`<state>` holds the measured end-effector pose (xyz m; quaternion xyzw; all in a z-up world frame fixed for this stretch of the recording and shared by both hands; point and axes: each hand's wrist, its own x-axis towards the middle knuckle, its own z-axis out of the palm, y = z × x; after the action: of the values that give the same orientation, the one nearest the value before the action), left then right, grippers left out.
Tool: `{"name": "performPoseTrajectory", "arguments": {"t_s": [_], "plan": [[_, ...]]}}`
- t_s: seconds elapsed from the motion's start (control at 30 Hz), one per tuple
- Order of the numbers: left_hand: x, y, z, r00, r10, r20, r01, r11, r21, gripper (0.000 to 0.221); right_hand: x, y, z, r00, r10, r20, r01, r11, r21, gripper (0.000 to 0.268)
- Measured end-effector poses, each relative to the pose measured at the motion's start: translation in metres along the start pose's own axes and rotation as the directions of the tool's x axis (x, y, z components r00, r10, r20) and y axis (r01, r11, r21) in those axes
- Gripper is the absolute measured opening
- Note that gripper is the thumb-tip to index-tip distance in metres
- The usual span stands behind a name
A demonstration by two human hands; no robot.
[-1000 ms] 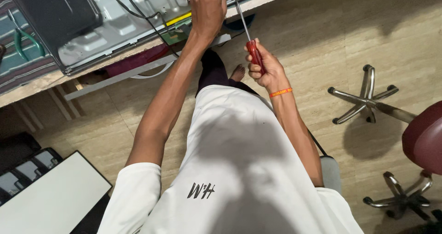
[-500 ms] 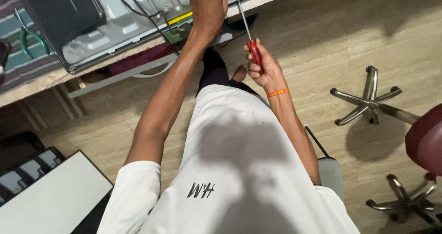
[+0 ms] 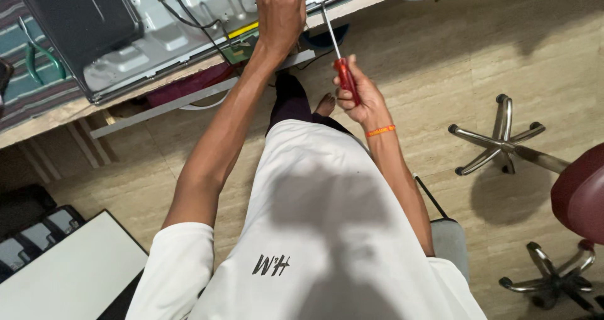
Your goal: The person uses a screwdriver to tighten screws on the back of an open appliance. They then retrieve a roll of tape from a drawer, apply tape to a circuit board, and reattach the back cover.
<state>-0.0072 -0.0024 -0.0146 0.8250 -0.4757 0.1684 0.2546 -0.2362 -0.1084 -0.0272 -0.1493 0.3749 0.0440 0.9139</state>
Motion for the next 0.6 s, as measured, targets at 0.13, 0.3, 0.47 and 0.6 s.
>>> {"name": "performPoseTrajectory", "arguments": {"t_s": [0.13, 0.3, 0.47, 0.6], "plan": [[0.003, 0.002, -0.007, 1.000, 0.018, -0.024, -0.018, 1.000, 0.018, 0.037, -0.007, 0.014, -0.004, 0.905, -0.421, 0.051, 0.397, 0.798, -0.453, 0.033], [0.008, 0.009, -0.013, 0.999, 0.023, -0.029, -0.022, 0.998, 0.051, 0.048, 0.006, 0.019, -0.007, 0.958, -0.255, 0.134, 0.270, 0.957, -0.103, 0.031], [0.003, 0.005, -0.007, 0.997, -0.053, 0.056, 0.053, 0.998, 0.018, 0.052, 0.009, 0.013, -0.016, 0.979, -0.028, 0.204, 0.003, 0.993, 0.121, 0.028], [0.005, 0.001, 0.006, 0.998, -0.046, 0.043, 0.042, 0.996, 0.081, 0.057, 0.006, 0.019, -0.012, 0.926, -0.377, -0.016, 0.337, 0.846, -0.414, 0.029]]}}
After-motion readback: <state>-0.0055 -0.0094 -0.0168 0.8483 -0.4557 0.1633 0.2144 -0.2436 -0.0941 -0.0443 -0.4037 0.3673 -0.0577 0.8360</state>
